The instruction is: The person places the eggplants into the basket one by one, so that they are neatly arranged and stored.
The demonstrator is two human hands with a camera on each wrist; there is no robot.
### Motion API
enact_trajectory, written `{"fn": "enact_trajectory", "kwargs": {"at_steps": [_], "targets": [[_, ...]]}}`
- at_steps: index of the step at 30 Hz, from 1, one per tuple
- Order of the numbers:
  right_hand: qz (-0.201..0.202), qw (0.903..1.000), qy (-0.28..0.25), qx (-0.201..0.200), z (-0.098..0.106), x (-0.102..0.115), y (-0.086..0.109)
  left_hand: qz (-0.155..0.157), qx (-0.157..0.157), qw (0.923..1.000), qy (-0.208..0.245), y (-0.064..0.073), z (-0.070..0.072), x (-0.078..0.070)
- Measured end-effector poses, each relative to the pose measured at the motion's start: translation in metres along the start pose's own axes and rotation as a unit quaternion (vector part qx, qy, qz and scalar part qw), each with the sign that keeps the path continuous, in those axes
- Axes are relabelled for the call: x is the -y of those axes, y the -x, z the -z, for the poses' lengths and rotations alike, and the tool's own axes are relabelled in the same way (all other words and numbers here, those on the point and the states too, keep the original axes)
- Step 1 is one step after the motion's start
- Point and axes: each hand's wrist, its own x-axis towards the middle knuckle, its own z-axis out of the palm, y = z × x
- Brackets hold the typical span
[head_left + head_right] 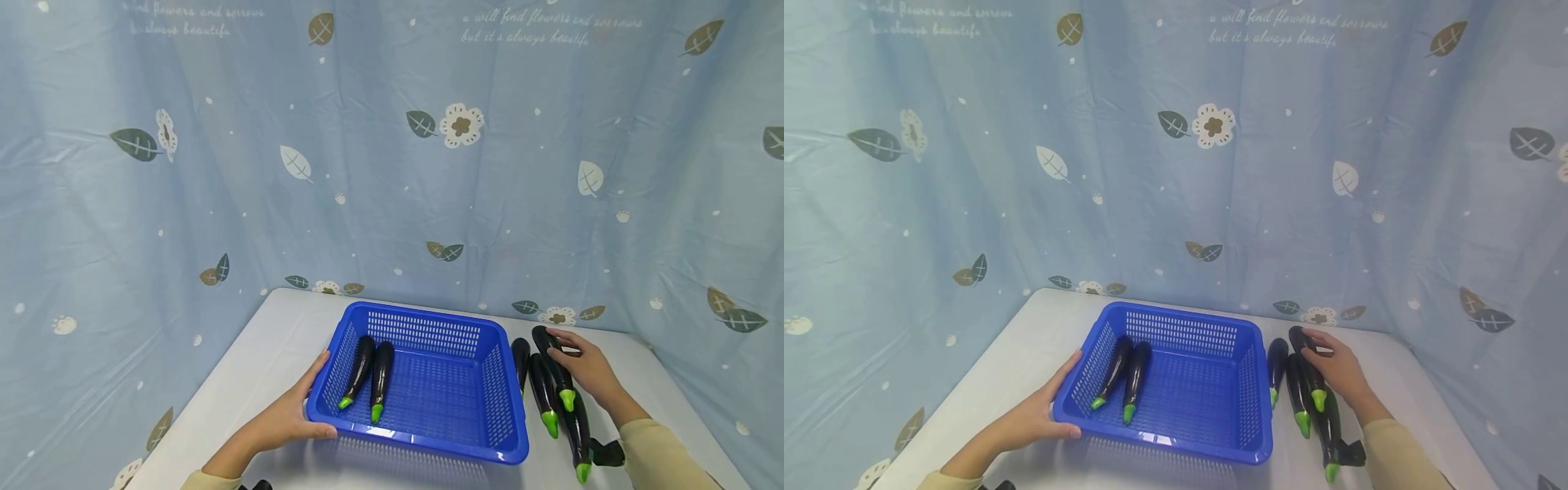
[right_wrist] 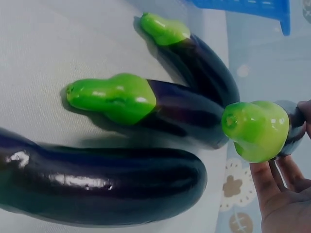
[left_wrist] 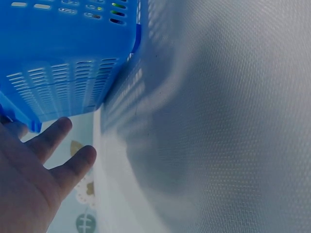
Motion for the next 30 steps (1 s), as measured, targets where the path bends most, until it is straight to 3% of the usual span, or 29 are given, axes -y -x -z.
{"fn": "enact_trajectory", "kwargs": {"at_steps": [30], "targets": [[0.003, 0.9998, 0.0, 0.017, -0.009, 0.03, 0.001, 0.01, 0.001, 0.9999, 0.004, 0.0, 0.001, -0.003]]}}
